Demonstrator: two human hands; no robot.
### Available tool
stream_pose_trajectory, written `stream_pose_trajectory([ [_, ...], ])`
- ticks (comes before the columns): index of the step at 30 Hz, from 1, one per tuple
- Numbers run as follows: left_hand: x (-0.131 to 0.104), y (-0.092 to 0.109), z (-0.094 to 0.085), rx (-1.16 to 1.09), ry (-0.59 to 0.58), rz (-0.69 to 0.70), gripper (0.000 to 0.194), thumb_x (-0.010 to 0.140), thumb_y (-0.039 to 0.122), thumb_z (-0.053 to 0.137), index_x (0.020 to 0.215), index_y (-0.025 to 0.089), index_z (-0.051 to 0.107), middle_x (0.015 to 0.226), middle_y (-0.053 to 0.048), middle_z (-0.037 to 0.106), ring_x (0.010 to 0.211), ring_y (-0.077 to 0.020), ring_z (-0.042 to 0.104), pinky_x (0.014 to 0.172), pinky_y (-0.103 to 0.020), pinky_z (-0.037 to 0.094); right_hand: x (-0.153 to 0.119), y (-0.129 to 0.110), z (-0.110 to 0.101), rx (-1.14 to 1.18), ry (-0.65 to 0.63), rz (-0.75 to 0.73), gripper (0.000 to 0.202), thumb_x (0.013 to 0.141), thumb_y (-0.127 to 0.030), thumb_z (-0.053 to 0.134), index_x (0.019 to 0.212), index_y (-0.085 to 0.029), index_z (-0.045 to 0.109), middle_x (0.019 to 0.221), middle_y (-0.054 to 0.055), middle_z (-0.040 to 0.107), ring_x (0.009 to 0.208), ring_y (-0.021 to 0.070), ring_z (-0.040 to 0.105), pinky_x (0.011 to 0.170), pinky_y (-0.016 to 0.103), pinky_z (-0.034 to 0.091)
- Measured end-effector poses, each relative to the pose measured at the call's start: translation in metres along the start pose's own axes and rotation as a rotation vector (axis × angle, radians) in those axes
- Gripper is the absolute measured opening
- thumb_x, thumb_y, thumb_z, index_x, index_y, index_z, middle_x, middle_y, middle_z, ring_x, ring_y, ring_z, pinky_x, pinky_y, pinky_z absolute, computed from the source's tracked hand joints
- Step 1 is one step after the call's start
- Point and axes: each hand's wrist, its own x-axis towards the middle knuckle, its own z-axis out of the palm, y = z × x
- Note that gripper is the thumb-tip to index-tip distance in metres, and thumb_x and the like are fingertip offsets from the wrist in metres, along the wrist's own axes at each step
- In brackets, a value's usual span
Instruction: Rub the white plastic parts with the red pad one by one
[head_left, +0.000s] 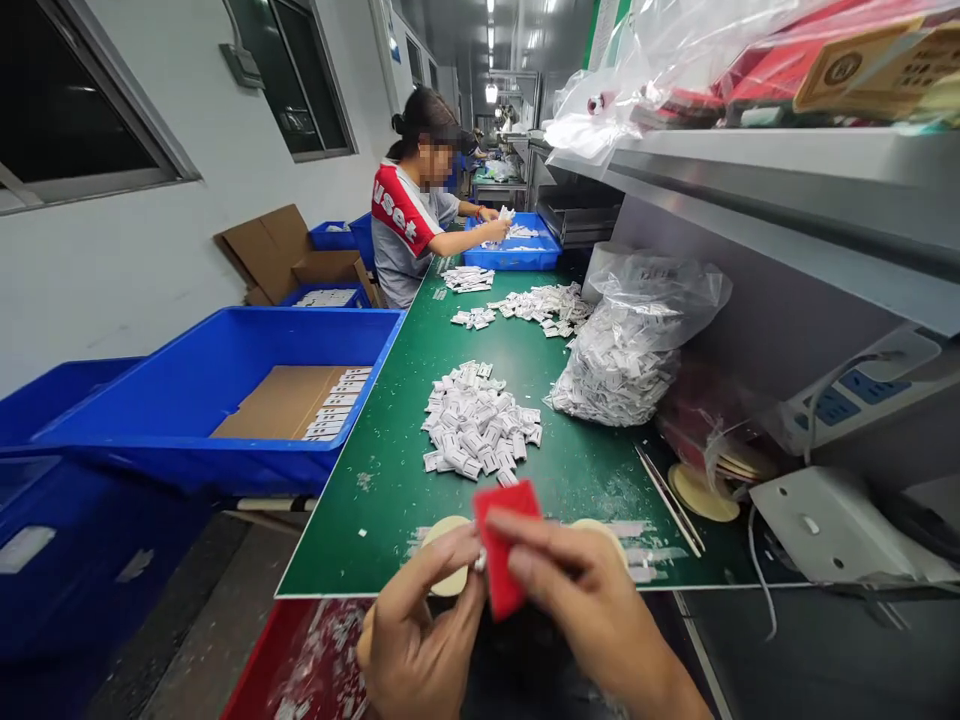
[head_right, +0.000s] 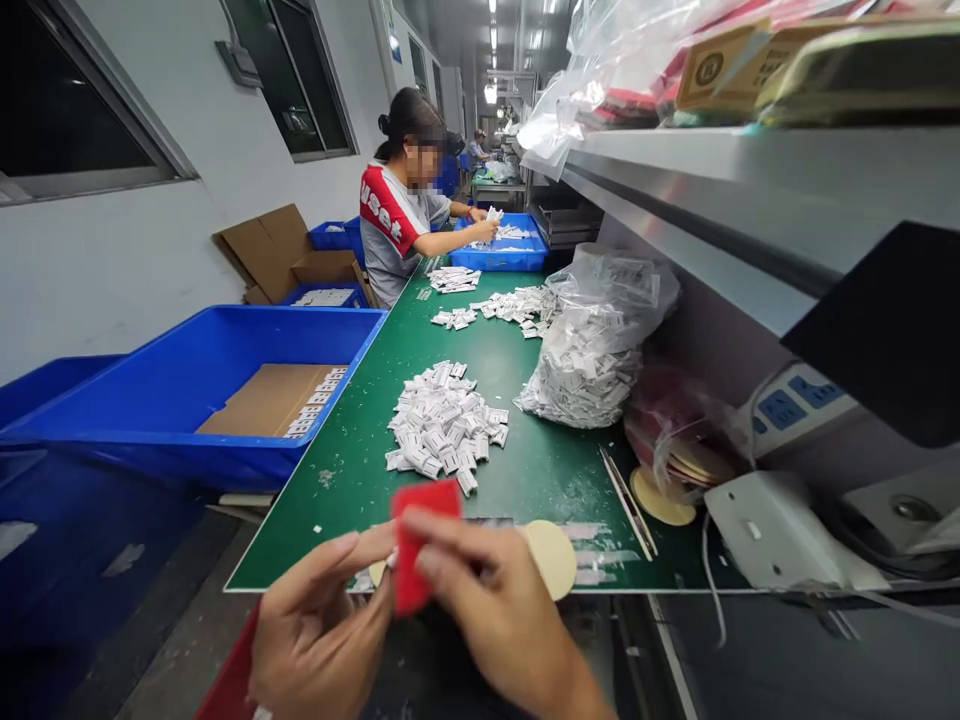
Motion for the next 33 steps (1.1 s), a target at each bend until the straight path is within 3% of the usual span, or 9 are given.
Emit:
stream_pose_trajectory([
  [2,0.007,0.006,0.004,-0.108,-0.023,-0.043,0.050,0.076,0.010,0.087,0.117,0.026,0.064,0.088,0.002,0.084,0.086,-0.0228,0.082,0.086,-0.038,0.065,0.003,0.001,0.000,0.005,0.101,-0.040,0.028,0.091,-0.046,0.077,0.117,-0.038,0.081,0.121,0.000,0.083,0.110,0.0238,0.078,0.095,0.029,0.060],
  [5,0.022,0.018,0.014,-0.242,-0.022,-0.354,0.053,0.073,0.026,0.092,0.117,0.025,0.063,0.085,0.000,0.081,0.083,-0.0244,0.081,0.081,-0.039,0.065,0.005,0.002,-0.003,-0.026,0.012,-0.076,0.025,0.090,-0.044,0.079,0.113,-0.035,0.084,0.117,0.002,0.084,0.105,0.0238,0.080,0.090,0.027,0.062],
  [9,0.038,0.030,0.022,-0.453,-0.069,-0.763,0.052,0.071,0.039,0.092,0.112,0.023,0.065,0.083,-0.001,0.077,0.081,-0.0240,0.078,0.075,-0.037,0.062,-0.004,0.004,-0.010,-0.189,0.312,-0.253,0.032,0.100,-0.027,0.069,0.124,-0.046,0.076,0.119,-0.006,0.083,0.106,0.0129,0.078,0.093,0.015,0.057],
  [14,0.030,0.034,0.010,-0.717,-0.121,-1.169,0.043,0.073,0.038,0.091,0.105,0.021,0.069,0.078,-0.001,0.072,0.075,-0.0203,0.073,0.069,-0.032,0.058,-0.021,-0.006,-0.015,-0.211,-0.308,-0.471,0.036,0.099,-0.024,0.069,0.129,-0.043,0.075,0.102,0.002,0.086,0.087,0.0188,0.081,0.081,0.025,0.063],
  [20,0.015,0.035,-0.002,-0.970,-0.254,-1.615,0.038,0.062,0.027,0.099,0.090,0.018,0.075,0.080,-0.003,0.075,0.071,-0.0139,0.068,0.070,-0.026,0.056,0.005,-0.031,-0.005,-0.366,-0.252,-0.335,0.038,0.095,-0.041,0.073,0.131,-0.029,0.076,0.108,0.012,0.084,0.097,0.0281,0.079,0.087,0.037,0.063],
  [22,0.016,0.033,-0.002,-0.961,-0.276,-1.597,0.037,0.061,0.027,0.100,0.088,0.019,0.076,0.081,-0.003,0.076,0.071,-0.0135,0.070,0.071,-0.025,0.057,0.010,-0.033,-0.001,-0.376,-0.207,-0.320,0.040,0.092,-0.044,0.075,0.129,-0.029,0.077,0.109,0.012,0.084,0.101,0.0297,0.078,0.089,0.039,0.063],
  [27,0.015,0.030,-0.005,-0.751,-0.299,-1.253,0.031,0.062,0.031,0.099,0.082,0.019,0.078,0.073,-0.002,0.077,0.067,-0.0120,0.070,0.068,-0.020,0.055,-0.002,-0.020,-0.002,-0.345,-0.079,-0.219,0.037,0.089,-0.043,0.078,0.122,-0.026,0.081,0.107,0.012,0.085,0.100,0.0311,0.079,0.087,0.041,0.064],
  [31,0.010,0.036,-0.007,-0.591,-0.246,-1.144,0.034,0.054,0.034,0.102,0.073,0.018,0.078,0.070,-0.003,0.078,0.063,-0.0120,0.071,0.065,-0.018,0.054,-0.008,-0.013,-0.018,-0.252,0.093,-0.091,0.025,0.095,-0.032,0.073,0.118,-0.033,0.082,0.115,0.005,0.085,0.097,0.0240,0.080,0.083,0.031,0.064],
  [33,0.009,0.039,-0.007,-0.561,-0.267,-1.133,0.034,0.054,0.036,0.102,0.071,0.018,0.079,0.068,-0.003,0.078,0.063,-0.0129,0.071,0.065,-0.019,0.055,-0.007,-0.016,-0.024,-0.135,-0.041,-0.073,0.023,0.094,-0.032,0.075,0.115,-0.036,0.083,0.106,0.001,0.087,0.086,0.0199,0.080,0.074,0.025,0.063],
])
